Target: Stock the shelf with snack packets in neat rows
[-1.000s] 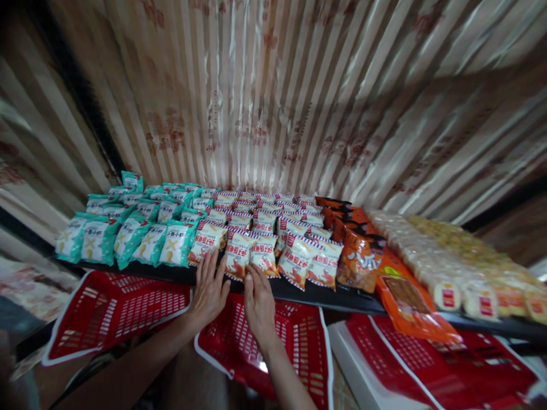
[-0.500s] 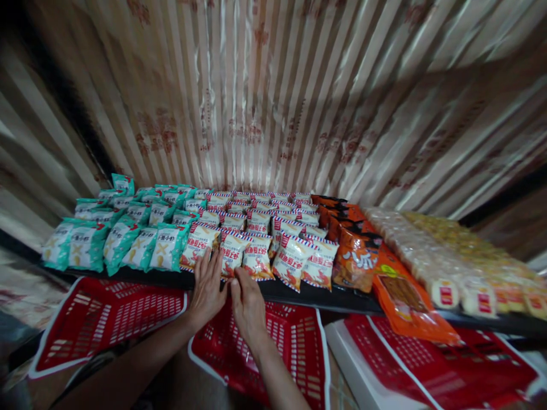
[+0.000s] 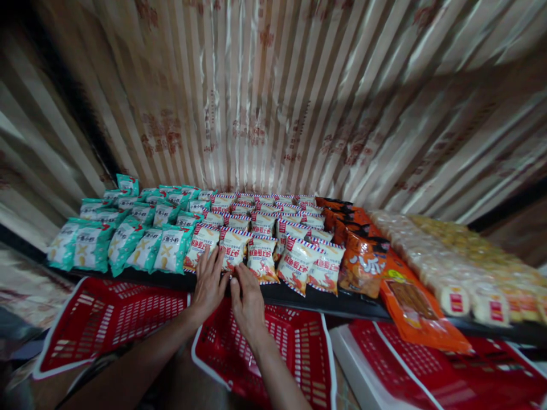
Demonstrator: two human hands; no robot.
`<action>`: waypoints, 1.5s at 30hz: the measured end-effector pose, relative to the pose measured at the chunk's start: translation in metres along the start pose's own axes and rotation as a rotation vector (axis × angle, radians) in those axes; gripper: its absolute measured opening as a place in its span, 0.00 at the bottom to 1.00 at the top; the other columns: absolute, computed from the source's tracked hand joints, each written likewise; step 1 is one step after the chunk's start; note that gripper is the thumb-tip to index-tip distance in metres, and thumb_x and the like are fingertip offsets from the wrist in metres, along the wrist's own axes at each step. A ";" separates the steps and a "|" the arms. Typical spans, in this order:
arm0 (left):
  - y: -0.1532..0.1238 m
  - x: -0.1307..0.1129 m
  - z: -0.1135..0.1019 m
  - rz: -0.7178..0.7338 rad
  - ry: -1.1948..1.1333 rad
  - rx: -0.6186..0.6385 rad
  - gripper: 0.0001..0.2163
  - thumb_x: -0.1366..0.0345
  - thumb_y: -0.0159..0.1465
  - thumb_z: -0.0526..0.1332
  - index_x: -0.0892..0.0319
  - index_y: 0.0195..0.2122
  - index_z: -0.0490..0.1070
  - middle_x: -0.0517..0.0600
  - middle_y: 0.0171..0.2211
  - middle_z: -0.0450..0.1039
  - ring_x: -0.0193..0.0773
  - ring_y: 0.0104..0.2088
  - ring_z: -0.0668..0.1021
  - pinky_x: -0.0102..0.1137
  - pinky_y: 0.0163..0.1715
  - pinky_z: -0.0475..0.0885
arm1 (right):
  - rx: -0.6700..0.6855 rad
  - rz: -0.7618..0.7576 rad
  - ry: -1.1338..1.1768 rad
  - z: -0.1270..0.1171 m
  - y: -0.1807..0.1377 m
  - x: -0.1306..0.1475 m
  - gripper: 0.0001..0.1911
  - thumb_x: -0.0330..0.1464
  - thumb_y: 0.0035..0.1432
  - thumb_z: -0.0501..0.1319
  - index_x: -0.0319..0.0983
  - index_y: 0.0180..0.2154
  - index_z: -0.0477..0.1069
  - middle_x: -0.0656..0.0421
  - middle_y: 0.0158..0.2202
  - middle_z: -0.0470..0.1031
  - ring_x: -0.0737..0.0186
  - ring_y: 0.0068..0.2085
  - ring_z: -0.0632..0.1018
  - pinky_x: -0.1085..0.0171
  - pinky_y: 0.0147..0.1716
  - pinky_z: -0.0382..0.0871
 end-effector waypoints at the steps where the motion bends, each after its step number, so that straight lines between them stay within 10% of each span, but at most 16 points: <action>1: 0.000 0.000 0.000 0.003 0.005 0.003 0.25 0.66 0.66 0.51 0.62 0.64 0.48 0.59 0.64 0.50 0.51 0.65 0.44 0.51 0.59 0.52 | -0.012 -0.026 -0.027 -0.001 0.000 0.002 0.22 0.39 0.63 0.49 0.32 0.51 0.69 0.46 0.53 0.69 0.55 0.55 0.69 0.50 0.54 0.65; 15: 0.000 -0.009 -0.007 0.025 -0.034 -0.053 0.24 0.72 0.63 0.52 0.54 0.61 0.56 0.57 0.66 0.42 0.53 0.65 0.45 0.50 0.57 0.55 | -0.094 -0.033 -0.651 -0.055 -0.005 -0.015 0.19 0.32 0.62 0.51 0.35 0.52 0.68 0.47 0.53 0.69 0.51 0.51 0.72 0.54 0.47 0.71; 45: 0.000 -0.014 0.000 0.054 0.030 -0.078 0.23 0.70 0.63 0.51 0.59 0.61 0.56 0.60 0.64 0.48 0.51 0.65 0.47 0.51 0.58 0.53 | -0.107 0.098 -0.339 -0.052 0.028 -0.049 0.28 0.34 0.61 0.48 0.32 0.61 0.51 0.42 0.44 0.70 0.51 0.34 0.77 0.53 0.34 0.73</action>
Point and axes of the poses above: each hand's wrist, its own y-axis towards the middle knuckle, its own z-axis out of the palm, x = y × z, the point moved 9 cm from there along y, towards the middle knuckle
